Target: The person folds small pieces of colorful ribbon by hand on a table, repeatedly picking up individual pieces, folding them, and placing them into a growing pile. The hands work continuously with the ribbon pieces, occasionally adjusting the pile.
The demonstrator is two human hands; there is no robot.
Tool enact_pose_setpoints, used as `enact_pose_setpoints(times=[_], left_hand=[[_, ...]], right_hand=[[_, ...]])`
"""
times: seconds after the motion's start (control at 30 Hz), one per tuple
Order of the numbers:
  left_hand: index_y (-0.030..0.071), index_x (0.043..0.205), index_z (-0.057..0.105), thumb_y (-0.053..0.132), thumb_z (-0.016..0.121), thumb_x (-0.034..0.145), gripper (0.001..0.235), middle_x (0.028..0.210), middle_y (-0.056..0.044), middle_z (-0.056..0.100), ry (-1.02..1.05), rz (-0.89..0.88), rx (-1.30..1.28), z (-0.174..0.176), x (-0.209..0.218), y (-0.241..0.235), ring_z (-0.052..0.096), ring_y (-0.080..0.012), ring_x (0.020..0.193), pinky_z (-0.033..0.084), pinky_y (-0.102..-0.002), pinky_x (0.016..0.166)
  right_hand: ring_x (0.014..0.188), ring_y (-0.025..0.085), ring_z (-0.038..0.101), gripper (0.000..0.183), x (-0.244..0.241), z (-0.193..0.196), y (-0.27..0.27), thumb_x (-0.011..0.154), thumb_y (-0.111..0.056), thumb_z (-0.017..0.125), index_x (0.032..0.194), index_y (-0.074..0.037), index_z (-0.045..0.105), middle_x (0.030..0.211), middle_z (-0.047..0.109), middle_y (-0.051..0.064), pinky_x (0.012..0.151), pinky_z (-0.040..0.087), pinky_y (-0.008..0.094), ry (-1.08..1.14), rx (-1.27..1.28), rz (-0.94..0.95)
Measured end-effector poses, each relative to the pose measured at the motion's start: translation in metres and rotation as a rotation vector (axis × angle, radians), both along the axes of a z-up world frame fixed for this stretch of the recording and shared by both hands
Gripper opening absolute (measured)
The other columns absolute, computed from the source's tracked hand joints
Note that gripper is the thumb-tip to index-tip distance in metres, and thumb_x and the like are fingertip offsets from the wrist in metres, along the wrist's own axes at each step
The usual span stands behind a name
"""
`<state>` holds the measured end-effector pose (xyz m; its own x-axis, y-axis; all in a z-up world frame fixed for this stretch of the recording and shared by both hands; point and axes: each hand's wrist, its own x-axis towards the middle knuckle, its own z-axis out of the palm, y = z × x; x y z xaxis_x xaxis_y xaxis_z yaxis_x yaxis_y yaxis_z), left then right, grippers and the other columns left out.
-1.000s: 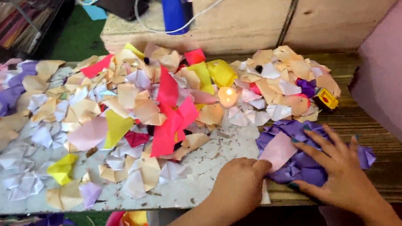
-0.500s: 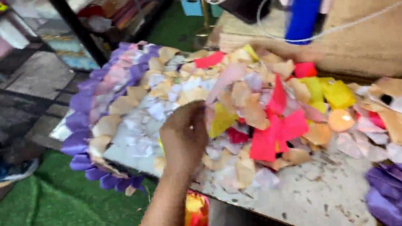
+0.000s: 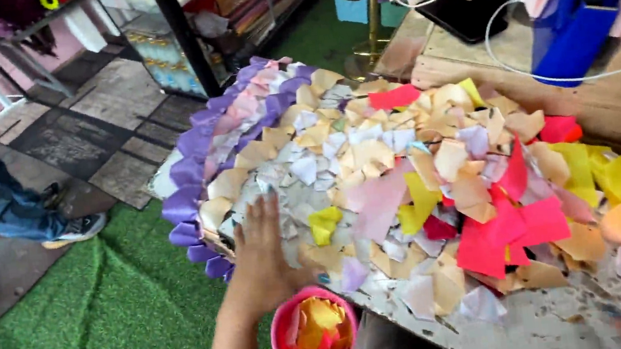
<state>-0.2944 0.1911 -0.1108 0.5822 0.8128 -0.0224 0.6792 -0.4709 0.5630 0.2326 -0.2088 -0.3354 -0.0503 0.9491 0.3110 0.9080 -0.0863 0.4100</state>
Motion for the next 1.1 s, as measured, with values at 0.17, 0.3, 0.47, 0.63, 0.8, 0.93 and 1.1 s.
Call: enact_pose_setpoints(times=[0.17, 0.3, 0.47, 0.63, 0.8, 0.93, 1.1], left_hand=[[0.016, 0.163, -0.023, 0.076, 0.079, 0.08, 0.144, 0.17, -0.018, -0.025, 0.41, 0.001, -0.073, 0.011, 0.039, -0.008, -0.019, -0.0373, 0.156, -0.008, -0.063, 0.123], [0.016, 0.164, -0.016, 0.079, 0.062, 0.086, 0.127, 0.171, -0.021, -0.017, 0.388, -0.118, 0.127, -0.001, 0.064, 0.002, -0.013, -0.0444, 0.156, -0.003, -0.072, 0.118], [0.018, 0.165, -0.006, 0.082, 0.053, 0.084, 0.12, 0.172, -0.019, -0.004, 0.322, -0.147, 0.181, -0.019, 0.07, 0.009, -0.006, -0.0433, 0.157, 0.001, -0.072, 0.117], [0.016, 0.165, 0.005, 0.074, 0.055, 0.084, 0.112, 0.17, -0.022, 0.013, 0.11, -0.152, 0.256, -0.036, 0.068, 0.01, 0.001, -0.0441, 0.156, -0.002, -0.07, 0.118], [0.016, 0.165, 0.009, 0.08, 0.043, 0.08, 0.111, 0.17, -0.021, 0.015, 0.15, -0.153, 0.253, -0.029, 0.066, 0.007, -0.001, -0.0464, 0.156, -0.002, -0.072, 0.116], [0.017, 0.164, 0.014, 0.075, 0.049, 0.082, 0.107, 0.168, -0.022, 0.02, 0.116, -0.155, 0.281, -0.031, 0.067, 0.007, 0.002, -0.0485, 0.156, -0.003, -0.075, 0.115], [0.019, 0.165, 0.011, 0.078, 0.045, 0.078, 0.11, 0.17, -0.019, 0.013, 0.136, -0.127, 0.22, -0.015, 0.065, -0.003, -0.006, -0.0447, 0.157, -0.005, -0.074, 0.116]], right_hand=[[0.166, 0.018, 0.0, 0.058, -0.21, 0.137, 0.153, 0.083, -0.072, 0.047, 0.14, -0.063, 0.052, 0.161, 0.036, -0.018, 0.131, -0.006, 0.053, 0.76, -0.379, -0.477], [0.16, 0.044, 0.009, 0.108, -0.252, 0.157, 0.2, 0.072, -0.095, 0.05, 0.158, -0.033, 0.028, 0.173, 0.013, 0.018, 0.102, 0.026, 0.076, 0.147, 0.052, 0.202], [0.16, 0.05, -0.003, 0.113, -0.265, 0.147, 0.256, 0.07, -0.095, 0.058, 0.162, -0.038, 0.024, 0.171, 0.009, 0.021, 0.101, 0.02, 0.077, 0.138, 0.053, 0.169], [0.156, 0.048, -0.014, 0.094, -0.29, 0.168, 0.288, 0.073, -0.089, 0.061, 0.152, -0.048, 0.031, 0.172, -0.012, 0.013, 0.1, 0.016, 0.089, 0.359, -0.212, -0.036], [0.155, 0.047, -0.012, 0.089, -0.289, 0.16, 0.291, 0.078, -0.09, 0.048, 0.154, -0.051, 0.025, 0.172, -0.007, 0.006, 0.103, 0.007, 0.087, 0.378, -0.221, -0.072], [0.157, 0.047, -0.015, 0.091, -0.293, 0.17, 0.291, 0.078, -0.09, 0.045, 0.156, -0.051, 0.019, 0.174, -0.01, 0.003, 0.108, 0.004, 0.085, 0.41, -0.314, -0.163], [0.158, 0.046, -0.018, 0.092, -0.299, 0.184, 0.29, 0.081, -0.091, 0.039, 0.158, -0.052, 0.009, 0.174, -0.016, 0.002, 0.109, 0.005, 0.084, 0.396, -0.388, -0.203]])
